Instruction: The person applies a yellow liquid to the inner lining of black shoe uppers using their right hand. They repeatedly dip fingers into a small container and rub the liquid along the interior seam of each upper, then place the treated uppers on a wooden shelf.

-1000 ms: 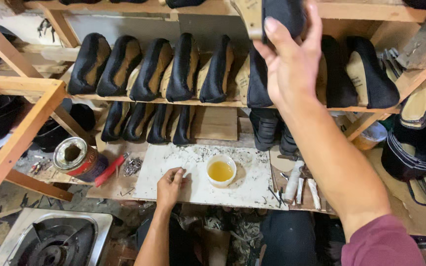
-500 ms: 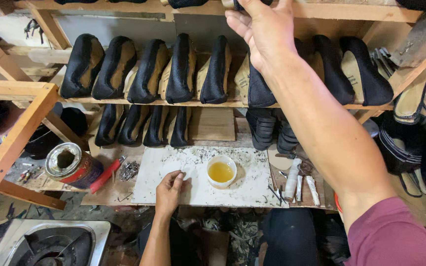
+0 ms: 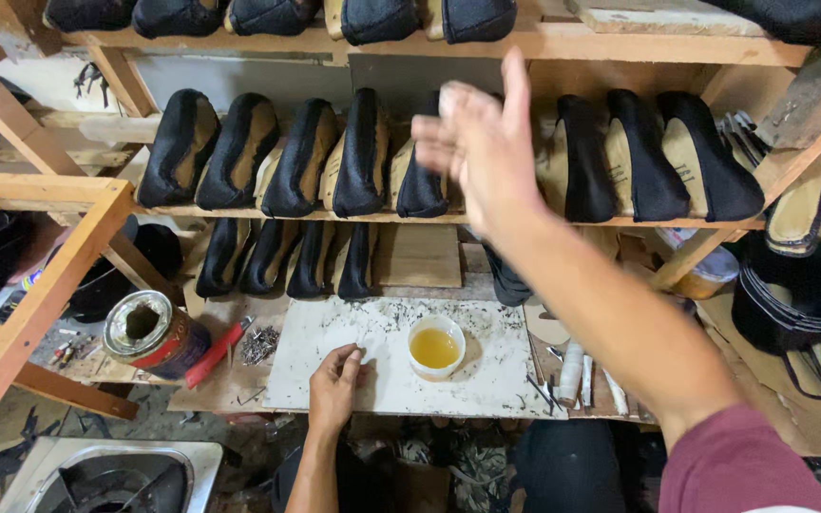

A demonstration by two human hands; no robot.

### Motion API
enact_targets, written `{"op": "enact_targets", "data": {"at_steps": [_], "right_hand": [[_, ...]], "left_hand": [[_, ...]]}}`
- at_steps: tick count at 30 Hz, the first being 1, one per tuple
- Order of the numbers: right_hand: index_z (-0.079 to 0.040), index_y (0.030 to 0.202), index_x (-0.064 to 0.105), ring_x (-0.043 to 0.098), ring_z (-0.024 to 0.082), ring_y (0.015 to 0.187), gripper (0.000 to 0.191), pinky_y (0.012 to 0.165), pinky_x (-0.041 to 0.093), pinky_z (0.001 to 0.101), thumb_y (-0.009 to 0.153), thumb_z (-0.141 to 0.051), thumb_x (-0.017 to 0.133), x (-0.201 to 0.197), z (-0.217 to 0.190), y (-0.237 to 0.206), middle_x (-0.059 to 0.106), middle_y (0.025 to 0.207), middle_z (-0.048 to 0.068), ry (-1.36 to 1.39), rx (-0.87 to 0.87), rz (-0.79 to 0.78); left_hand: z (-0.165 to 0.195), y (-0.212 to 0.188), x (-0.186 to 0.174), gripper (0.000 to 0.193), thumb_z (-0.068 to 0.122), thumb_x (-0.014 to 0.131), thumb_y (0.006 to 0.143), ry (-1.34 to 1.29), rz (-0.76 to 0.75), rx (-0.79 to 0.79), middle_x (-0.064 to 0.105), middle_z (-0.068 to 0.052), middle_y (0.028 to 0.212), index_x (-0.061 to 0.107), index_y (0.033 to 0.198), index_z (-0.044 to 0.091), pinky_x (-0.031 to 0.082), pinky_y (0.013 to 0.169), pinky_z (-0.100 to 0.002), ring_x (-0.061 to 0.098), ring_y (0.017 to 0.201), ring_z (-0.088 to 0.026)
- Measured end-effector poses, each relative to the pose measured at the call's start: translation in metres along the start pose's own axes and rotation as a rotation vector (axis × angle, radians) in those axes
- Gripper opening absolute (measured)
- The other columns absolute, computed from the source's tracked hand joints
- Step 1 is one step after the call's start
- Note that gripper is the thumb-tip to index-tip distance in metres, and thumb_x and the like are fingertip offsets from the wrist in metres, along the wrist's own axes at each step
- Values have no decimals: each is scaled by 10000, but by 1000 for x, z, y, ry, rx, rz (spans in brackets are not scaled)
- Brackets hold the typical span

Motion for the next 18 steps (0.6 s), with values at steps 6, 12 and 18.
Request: {"op": "enact_targets", "data": {"at_steps": [6,12,18], "right_hand": [[-113,1664,79,629,148,923,791,839,582,280,1023,-101,543,-50,40,-94,622,1002,92,-393,44,-465],[-54,1429,571,398,37,617,520,535,355,201,930,-151,678,-127,15,-91,453,669,-66,-747,40,-201],[-4,1366,598,630,192,1013,553,983,498,356,876,-130,819,-174,-90,-46,643,963,68,-1176,-648,-143]], "left_hand": [[-8,11,6,387,232,629,966,-47,-23,25,776,-120,1034,670,1248,-30,591,769,-300,725,839,-168],[-20,17,17,396,222,619,966,-45,-13,8,770,-135,1092,657,1257,-44,603,789,-311,742,891,-195],[-27,18,25,399,212,610,971,-23,1,-2,767,-153,1121,652,1265,-54,596,795,-326,735,918,-206]]}}
Point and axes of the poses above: each hand's wrist, its own y-axis towards the middle knuckle, its own x-axis out of the palm, z = x × y, the point moved 4 cm from there along y, towards the middle knuckle
